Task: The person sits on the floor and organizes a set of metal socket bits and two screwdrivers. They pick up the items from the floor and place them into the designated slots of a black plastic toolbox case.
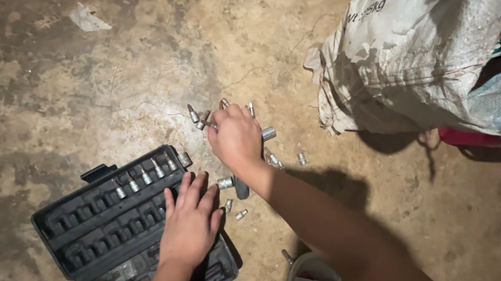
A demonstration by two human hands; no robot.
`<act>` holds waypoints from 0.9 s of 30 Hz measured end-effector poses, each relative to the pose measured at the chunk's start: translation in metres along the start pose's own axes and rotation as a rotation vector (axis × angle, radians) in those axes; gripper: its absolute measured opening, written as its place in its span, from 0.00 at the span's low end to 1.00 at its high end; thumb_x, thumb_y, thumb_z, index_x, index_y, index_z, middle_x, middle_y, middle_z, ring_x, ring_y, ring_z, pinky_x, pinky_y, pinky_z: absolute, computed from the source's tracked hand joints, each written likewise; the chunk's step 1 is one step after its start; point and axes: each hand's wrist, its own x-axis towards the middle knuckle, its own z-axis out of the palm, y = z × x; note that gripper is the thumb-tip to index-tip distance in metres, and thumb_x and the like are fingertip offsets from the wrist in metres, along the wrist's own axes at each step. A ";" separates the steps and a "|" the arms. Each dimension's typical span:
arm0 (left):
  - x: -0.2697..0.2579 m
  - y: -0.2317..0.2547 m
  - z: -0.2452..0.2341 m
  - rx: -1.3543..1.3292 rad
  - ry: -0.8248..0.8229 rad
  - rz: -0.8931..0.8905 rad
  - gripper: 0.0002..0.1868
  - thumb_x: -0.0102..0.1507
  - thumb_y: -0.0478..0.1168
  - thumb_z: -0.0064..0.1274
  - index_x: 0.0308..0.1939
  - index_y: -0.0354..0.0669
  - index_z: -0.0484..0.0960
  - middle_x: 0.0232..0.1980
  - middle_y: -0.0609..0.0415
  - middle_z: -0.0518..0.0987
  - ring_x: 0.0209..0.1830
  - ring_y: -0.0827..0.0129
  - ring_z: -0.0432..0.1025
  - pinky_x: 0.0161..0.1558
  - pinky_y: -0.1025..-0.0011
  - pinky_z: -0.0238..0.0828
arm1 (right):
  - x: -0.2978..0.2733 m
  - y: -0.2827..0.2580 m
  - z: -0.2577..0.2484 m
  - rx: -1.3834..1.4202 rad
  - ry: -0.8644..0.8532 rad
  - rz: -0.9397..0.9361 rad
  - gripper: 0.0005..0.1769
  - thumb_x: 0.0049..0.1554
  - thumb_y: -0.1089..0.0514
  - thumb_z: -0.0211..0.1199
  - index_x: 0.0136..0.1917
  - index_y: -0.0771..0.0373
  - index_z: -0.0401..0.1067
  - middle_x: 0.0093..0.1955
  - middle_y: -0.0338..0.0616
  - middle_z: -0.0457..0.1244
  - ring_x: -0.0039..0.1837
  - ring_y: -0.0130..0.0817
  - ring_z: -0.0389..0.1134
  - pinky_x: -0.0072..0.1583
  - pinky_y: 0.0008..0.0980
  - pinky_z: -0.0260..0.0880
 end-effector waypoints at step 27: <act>-0.102 -0.137 -0.005 -0.011 0.413 -0.264 0.35 0.60 0.46 0.53 0.72 0.46 0.67 0.78 0.46 0.59 0.81 0.47 0.46 0.74 0.40 0.40 | -0.106 -0.149 0.053 0.477 -0.215 -0.148 0.09 0.50 0.62 0.69 0.45 0.64 0.75 0.42 0.51 0.69 0.46 0.48 0.72 0.49 0.41 0.73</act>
